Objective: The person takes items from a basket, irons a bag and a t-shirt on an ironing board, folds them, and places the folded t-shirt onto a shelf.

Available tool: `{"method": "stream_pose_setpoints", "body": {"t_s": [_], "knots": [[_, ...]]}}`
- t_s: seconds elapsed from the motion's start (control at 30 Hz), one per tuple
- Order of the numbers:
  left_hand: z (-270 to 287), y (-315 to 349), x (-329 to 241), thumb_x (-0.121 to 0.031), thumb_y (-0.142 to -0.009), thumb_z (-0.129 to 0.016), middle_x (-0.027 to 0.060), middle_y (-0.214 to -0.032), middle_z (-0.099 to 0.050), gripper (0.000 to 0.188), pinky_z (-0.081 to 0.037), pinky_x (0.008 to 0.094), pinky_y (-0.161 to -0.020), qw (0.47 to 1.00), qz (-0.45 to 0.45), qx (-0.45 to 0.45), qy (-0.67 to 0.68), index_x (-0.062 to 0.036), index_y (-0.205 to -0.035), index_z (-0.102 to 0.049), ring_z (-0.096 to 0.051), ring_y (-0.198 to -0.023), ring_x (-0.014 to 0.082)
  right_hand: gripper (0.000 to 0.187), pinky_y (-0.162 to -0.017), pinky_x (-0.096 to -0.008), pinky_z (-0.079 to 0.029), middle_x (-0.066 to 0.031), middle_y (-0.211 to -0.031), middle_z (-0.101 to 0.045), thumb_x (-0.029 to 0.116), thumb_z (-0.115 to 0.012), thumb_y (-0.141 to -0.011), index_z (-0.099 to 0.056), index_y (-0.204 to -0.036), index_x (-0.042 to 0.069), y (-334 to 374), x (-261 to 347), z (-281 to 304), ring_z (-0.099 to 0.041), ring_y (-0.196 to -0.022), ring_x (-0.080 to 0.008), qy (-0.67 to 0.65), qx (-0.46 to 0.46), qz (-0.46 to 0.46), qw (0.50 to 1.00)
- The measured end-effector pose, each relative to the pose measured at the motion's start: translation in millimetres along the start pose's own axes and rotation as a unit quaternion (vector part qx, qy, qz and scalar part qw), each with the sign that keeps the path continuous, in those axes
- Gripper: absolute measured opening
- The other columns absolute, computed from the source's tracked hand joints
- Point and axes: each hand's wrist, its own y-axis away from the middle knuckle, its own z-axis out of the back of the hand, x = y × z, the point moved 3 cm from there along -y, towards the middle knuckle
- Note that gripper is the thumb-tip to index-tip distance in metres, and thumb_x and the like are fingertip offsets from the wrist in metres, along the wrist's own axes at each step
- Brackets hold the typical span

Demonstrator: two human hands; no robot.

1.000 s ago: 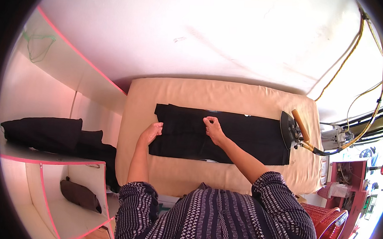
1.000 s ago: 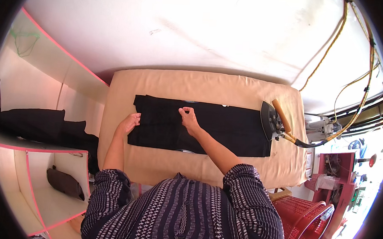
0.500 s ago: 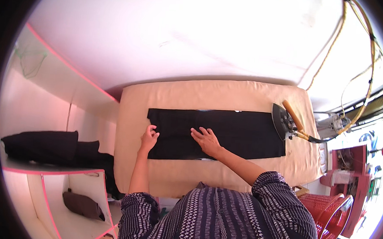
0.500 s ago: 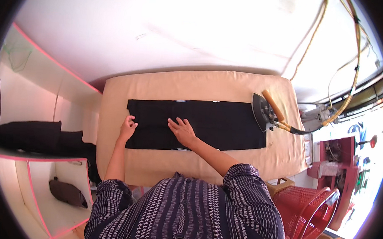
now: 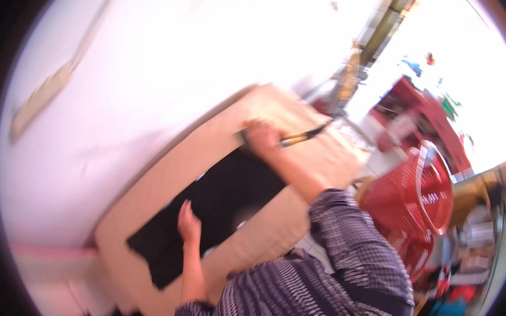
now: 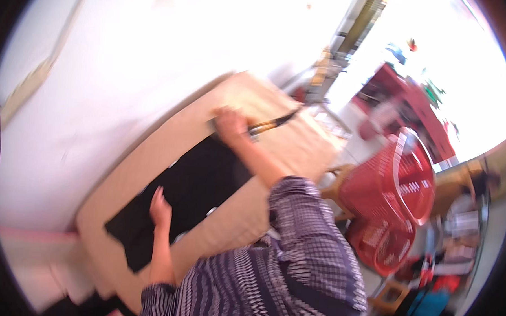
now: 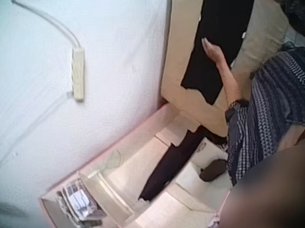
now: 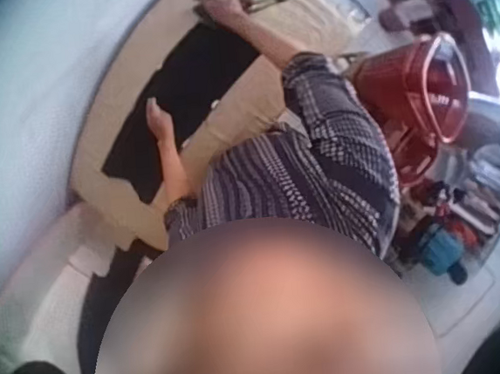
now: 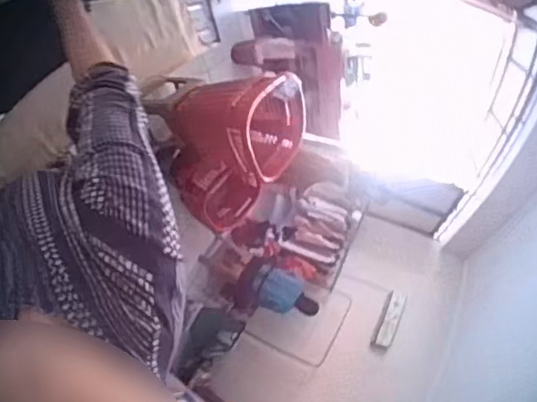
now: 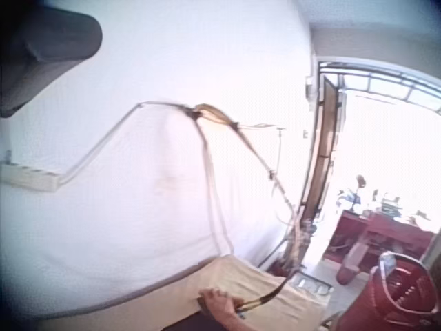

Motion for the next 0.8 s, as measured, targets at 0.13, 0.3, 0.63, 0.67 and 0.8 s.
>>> {"method": "stream_pose_setpoints", "body": {"t_s": [0.13, 0.3, 0.63, 0.67, 0.8], "knots": [[-19, 27, -14, -0.005, -0.083, -0.057, 0.0191, -0.107, -0.057, 0.02, -0.042, 0.0466, -0.093, 0.989, -0.096, -0.044, -0.103, -0.0005, -0.103, -0.056, -0.053, -0.107, 0.0355, 0.033, -0.085, -0.0431, -0.046, -0.0077, -0.112, -0.056, 0.016, -0.052, -0.082, -0.059, -0.114, 0.013, -17, -34, -74, -0.053, -0.105, -0.0243, -0.072, -0.015, 0.029, 0.997], [12, 47, -18, -0.007, -0.083, -0.062, 0.0134, -0.096, -0.052, 0.019, -0.044, 0.0433, -0.077, 0.98, -0.012, 0.072, -0.184, -0.003, -0.097, -0.051, -0.053, -0.094, 0.0325, 0.037, -0.079, -0.042, -0.044, -0.0096, -0.105, -0.051, 0.018, -0.05, -0.085, -0.052, -0.122, 0.012, -16, -30, -51, -0.052, -0.103, -0.0279, -0.145, -0.134, 0.012, 0.98], [23, 79, 14, -0.001, -0.085, -0.051, 0.0174, -0.106, -0.061, 0.028, -0.047, 0.0442, -0.083, 0.977, -0.068, 0.061, -0.195, 0.0004, -0.112, -0.06, -0.059, -0.098, 0.0347, 0.038, -0.082, -0.038, -0.051, -0.0074, -0.114, -0.053, 0.011, -0.049, -0.087, -0.053, -0.124, 0.018, -36, -41, -63, -0.058, -0.102, -0.0241, -0.061, -0.064, 0.001, 0.996], [23, 86, 7, -0.002, -0.086, -0.049, 0.0176, -0.113, -0.06, 0.032, -0.045, 0.0429, -0.088, 0.976, -0.06, 0.048, -0.205, 0.0001, -0.117, -0.059, -0.058, -0.105, 0.0337, 0.039, -0.082, -0.035, -0.05, -0.0075, -0.112, -0.056, 0.01, -0.05, -0.086, -0.053, -0.124, 0.017, -41, -43, -50, -0.057, -0.102, -0.0213, -0.044, -0.03, 0.013, 0.999], [27, 88, -10, -0.004, -0.084, -0.055, 0.0129, -0.125, -0.053, 0.041, -0.039, 0.0442, -0.094, 0.974, 0.062, 0.071, -0.204, -0.0043, -0.125, -0.051, -0.05, -0.117, 0.0293, 0.042, -0.088, -0.0412, -0.043, -0.0131, -0.111, -0.053, 0.007, -0.052, -0.08, -0.05, -0.121, 0.01, -15, -44, -2, -0.052, -0.105, -0.0293, -0.127, -0.19, 0.067, 0.971]]}}
